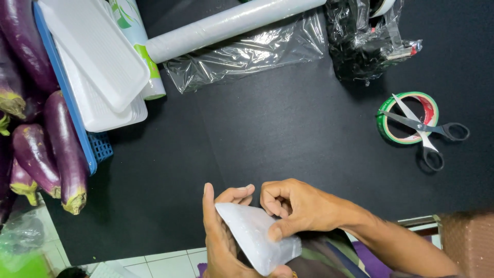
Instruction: The person places an eggplant onto a foam tray, wraps it in plastic film, and secures it with tape.
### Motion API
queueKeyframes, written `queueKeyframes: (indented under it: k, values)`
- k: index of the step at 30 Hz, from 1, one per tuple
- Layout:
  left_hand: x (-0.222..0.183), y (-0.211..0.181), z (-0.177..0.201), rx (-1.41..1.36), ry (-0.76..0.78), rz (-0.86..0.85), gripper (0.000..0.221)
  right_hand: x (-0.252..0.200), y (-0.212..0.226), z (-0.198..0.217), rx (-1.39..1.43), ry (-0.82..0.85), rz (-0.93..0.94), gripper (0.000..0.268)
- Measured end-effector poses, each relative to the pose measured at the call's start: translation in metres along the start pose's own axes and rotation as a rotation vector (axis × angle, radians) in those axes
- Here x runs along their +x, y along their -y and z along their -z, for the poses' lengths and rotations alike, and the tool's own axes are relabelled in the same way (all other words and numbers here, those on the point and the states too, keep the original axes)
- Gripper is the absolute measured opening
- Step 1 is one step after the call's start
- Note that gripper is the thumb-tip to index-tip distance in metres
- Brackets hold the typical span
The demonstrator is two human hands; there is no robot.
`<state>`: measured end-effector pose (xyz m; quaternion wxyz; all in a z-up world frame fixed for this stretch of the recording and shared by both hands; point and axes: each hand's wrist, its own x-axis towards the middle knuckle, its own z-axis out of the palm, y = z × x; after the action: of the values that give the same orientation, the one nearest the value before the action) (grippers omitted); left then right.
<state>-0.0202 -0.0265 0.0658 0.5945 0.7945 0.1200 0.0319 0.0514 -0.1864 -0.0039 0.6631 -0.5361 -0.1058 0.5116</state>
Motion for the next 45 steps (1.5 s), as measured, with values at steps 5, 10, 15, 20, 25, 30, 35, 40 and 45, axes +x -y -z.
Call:
queueKeyframes:
  k: [5, 10, 15, 20, 25, 30, 35, 40, 45]
  values:
    - [0.033, 0.024, 0.022, -0.304, 0.123, 0.029, 0.132, -0.013, -0.007, 0.023, -0.23, -0.448, -0.12, 0.028]
    - [0.068, 0.06, 0.016, -0.894, 0.21, 0.083, 0.125, -0.047, 0.011, 0.044, -0.293, -1.008, 0.159, 0.007]
    - [0.089, 0.086, -0.003, -1.364, 0.257, 0.389, 0.101, -0.071, 0.079, 0.075, -0.761, -1.538, 0.424, 0.018]
    - [0.095, 0.107, -0.005, -1.531, 0.434, 0.567, 0.096, -0.064, 0.112, 0.128, -0.776, -1.315, 0.073, 0.029]
    - [0.095, 0.111, -0.002, -1.506, 0.485, 0.587, 0.101, -0.056, 0.125, 0.14, -0.606, -1.21, -0.085, 0.022]
    - [0.094, 0.102, -0.006, -1.426, 0.467, 0.56, 0.102, -0.053, 0.128, 0.143, -0.608, -1.221, -0.153, 0.027]
    - [0.093, 0.102, -0.008, -1.396, 0.47, 0.524, 0.103, -0.052, 0.125, 0.157, -0.283, -1.163, -0.075, 0.023]
    - [0.094, 0.099, -0.007, -1.392, 0.465, 0.54, 0.105, -0.056, 0.132, 0.126, -0.407, -1.264, -0.101, 0.025]
    - [0.095, 0.101, -0.008, -1.372, 0.472, 0.534, 0.105, -0.055, 0.073, 0.109, -0.65, -1.465, 0.215, 0.024]
